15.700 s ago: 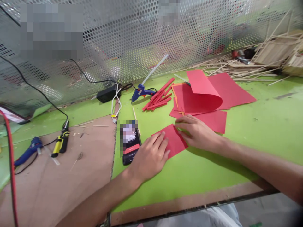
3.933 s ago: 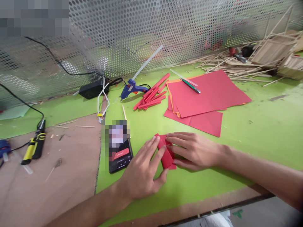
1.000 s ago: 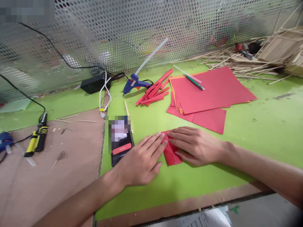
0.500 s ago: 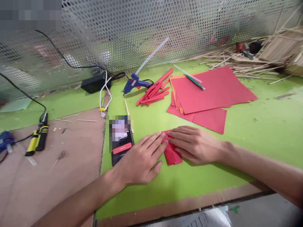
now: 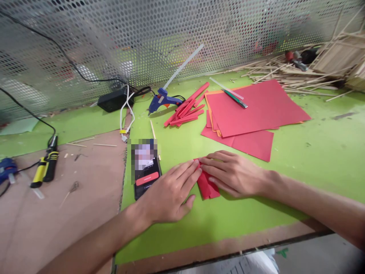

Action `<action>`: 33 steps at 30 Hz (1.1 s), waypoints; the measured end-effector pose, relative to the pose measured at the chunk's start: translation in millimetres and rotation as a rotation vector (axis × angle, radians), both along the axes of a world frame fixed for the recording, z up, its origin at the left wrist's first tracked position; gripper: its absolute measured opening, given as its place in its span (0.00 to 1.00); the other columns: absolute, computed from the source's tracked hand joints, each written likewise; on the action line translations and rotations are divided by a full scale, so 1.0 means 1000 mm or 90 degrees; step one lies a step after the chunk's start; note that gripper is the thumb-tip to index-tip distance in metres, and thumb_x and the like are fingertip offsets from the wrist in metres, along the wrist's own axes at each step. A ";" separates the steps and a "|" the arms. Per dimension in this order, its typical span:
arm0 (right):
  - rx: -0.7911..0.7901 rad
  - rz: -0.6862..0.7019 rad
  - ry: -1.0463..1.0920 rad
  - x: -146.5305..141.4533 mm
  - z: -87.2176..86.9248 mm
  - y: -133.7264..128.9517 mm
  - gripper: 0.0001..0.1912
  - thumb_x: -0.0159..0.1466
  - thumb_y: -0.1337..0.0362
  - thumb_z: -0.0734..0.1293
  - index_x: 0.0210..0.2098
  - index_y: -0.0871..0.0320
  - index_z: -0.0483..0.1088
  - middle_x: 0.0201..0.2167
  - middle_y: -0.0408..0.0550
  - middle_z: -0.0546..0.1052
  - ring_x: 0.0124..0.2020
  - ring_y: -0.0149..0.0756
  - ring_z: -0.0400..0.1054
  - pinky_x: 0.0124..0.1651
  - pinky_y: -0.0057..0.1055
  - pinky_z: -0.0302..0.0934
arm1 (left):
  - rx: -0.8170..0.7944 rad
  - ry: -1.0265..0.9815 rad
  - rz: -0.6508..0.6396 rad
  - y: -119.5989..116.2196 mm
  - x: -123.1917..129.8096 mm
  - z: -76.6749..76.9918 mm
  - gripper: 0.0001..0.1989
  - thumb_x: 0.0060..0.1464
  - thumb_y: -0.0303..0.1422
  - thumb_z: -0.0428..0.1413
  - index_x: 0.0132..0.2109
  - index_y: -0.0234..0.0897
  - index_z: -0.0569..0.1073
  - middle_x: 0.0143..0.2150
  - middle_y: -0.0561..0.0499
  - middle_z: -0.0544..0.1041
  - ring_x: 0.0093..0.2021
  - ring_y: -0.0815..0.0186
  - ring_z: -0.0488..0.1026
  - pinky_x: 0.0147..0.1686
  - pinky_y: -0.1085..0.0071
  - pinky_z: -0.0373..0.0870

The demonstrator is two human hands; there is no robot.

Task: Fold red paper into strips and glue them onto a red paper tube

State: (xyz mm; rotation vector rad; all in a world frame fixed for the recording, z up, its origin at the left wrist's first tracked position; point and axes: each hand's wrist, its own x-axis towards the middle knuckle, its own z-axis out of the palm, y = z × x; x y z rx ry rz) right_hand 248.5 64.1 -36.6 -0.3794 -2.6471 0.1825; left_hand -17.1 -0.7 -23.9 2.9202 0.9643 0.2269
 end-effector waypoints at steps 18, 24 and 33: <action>0.043 -0.009 -0.001 0.000 -0.006 -0.001 0.19 0.76 0.64 0.62 0.58 0.70 0.75 0.56 0.61 0.81 0.54 0.52 0.77 0.55 0.49 0.74 | 0.084 0.013 0.048 -0.001 0.003 0.005 0.30 0.66 0.38 0.54 0.65 0.17 0.71 0.67 0.26 0.74 0.65 0.42 0.74 0.63 0.50 0.75; 0.055 -0.001 -0.006 0.000 -0.004 0.000 0.18 0.76 0.64 0.61 0.56 0.70 0.76 0.55 0.62 0.82 0.53 0.53 0.77 0.53 0.49 0.75 | 0.126 0.032 0.002 0.001 0.002 0.007 0.25 0.67 0.33 0.51 0.64 0.19 0.73 0.63 0.28 0.77 0.60 0.45 0.76 0.58 0.52 0.77; 0.048 0.013 -0.002 0.002 -0.006 0.001 0.21 0.71 0.68 0.59 0.58 0.71 0.74 0.55 0.65 0.81 0.53 0.53 0.76 0.51 0.49 0.75 | 0.212 0.001 -0.122 -0.003 -0.002 0.006 0.19 0.66 0.25 0.53 0.60 0.20 0.74 0.53 0.32 0.82 0.52 0.50 0.81 0.53 0.57 0.80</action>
